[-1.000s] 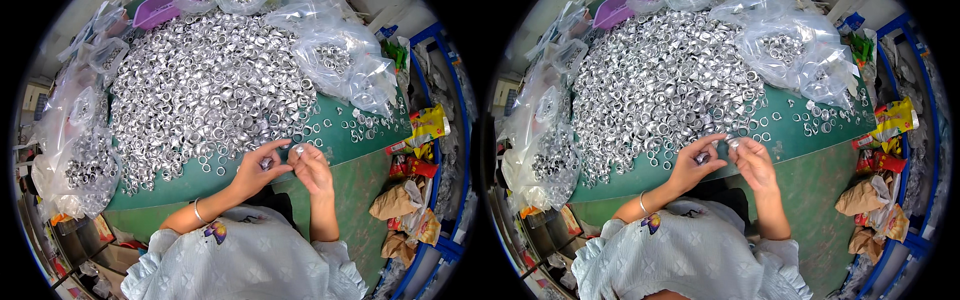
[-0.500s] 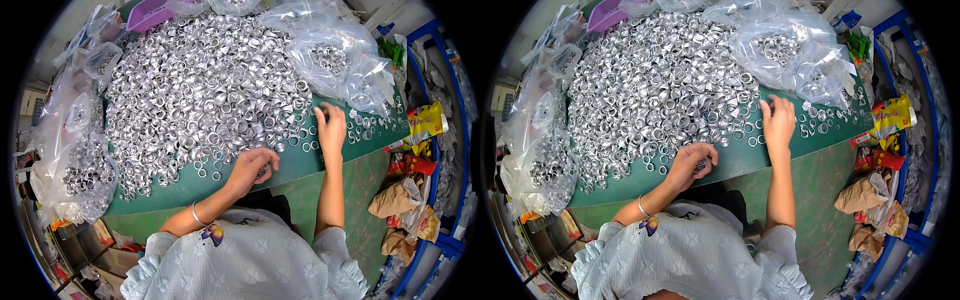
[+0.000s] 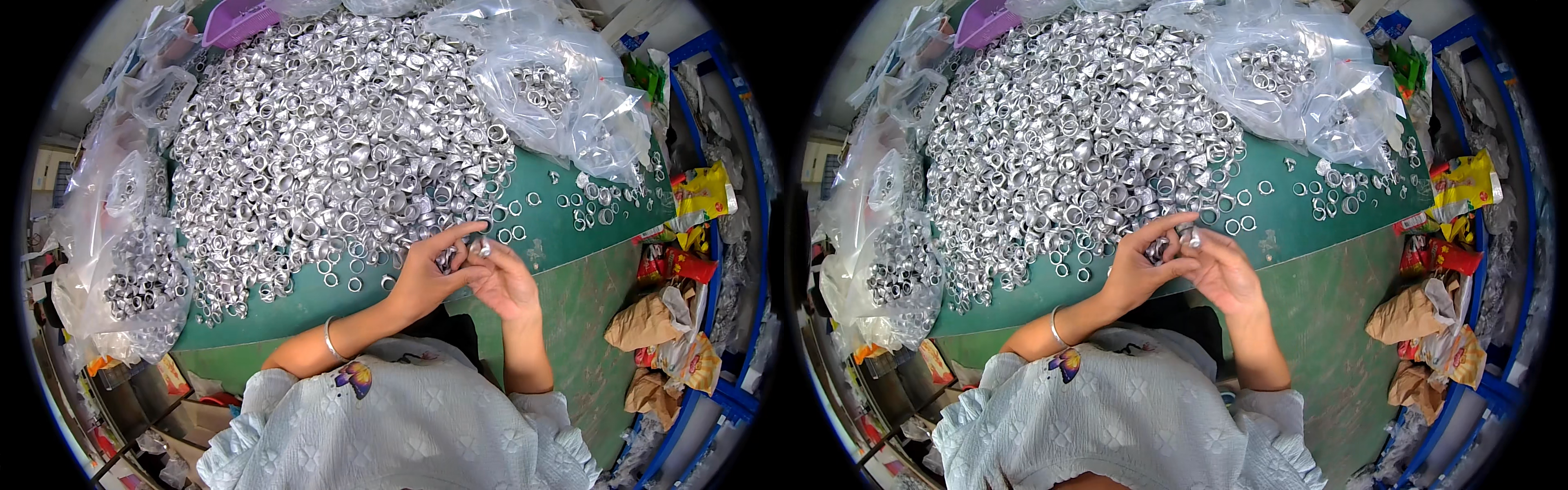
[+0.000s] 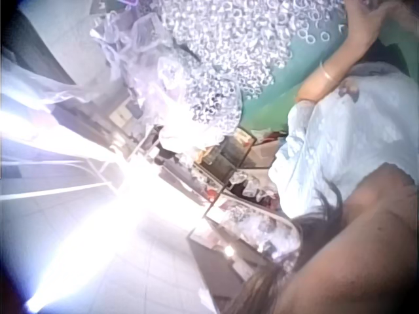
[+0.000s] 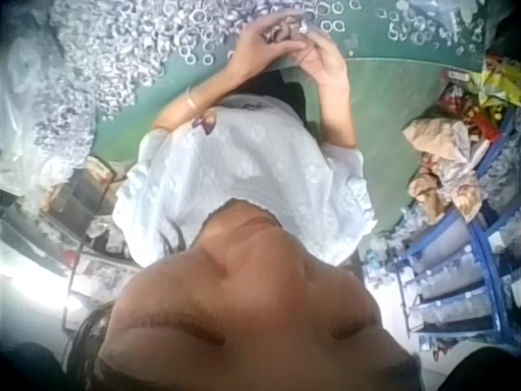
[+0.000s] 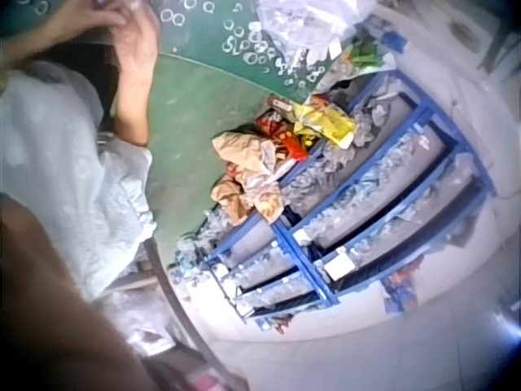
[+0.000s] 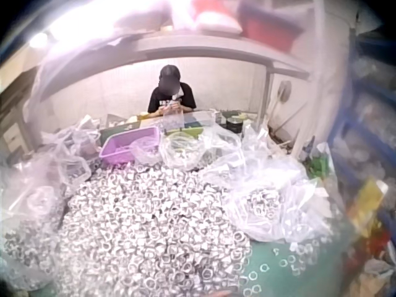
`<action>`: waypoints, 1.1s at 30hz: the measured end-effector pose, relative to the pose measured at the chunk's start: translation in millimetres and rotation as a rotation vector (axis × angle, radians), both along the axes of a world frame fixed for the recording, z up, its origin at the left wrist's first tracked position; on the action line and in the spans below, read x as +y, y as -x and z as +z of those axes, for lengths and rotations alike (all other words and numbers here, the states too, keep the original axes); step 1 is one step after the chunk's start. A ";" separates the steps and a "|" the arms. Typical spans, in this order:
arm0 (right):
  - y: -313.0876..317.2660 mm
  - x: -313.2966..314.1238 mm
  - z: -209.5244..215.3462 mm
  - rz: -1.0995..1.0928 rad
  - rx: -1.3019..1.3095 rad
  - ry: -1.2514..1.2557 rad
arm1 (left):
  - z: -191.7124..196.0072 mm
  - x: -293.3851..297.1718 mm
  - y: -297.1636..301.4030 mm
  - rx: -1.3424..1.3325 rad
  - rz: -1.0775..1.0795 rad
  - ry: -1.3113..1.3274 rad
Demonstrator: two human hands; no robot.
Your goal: The person sorts small metal tabs from a large pile on a green table by hand, picking them up individually and moving them into plastic bags or different areas of the table.
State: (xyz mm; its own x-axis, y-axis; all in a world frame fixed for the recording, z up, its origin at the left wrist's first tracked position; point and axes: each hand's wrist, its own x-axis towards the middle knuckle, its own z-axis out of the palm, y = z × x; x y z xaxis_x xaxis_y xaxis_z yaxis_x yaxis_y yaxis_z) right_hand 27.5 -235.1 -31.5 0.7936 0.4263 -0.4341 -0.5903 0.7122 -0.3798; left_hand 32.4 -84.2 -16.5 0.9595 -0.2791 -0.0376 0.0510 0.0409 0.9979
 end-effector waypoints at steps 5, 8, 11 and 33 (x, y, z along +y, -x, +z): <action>9.7 2.7 -1.1 0.048 -0.139 0.261 | -10.1 3.7 1.2 -0.130 -0.005 -0.097; 8.1 -13.3 1.8 0.065 -0.410 1.001 | -5.7 13.5 6.1 0.335 -0.006 0.316; -1.6 -16.6 5.9 -0.194 -0.648 1.561 | -10.4 24.8 4.8 0.682 -0.063 0.621; -45.3 -23.1 -0.3 -0.138 -0.503 0.765 | -14.9 22.2 8.9 0.417 -0.065 0.131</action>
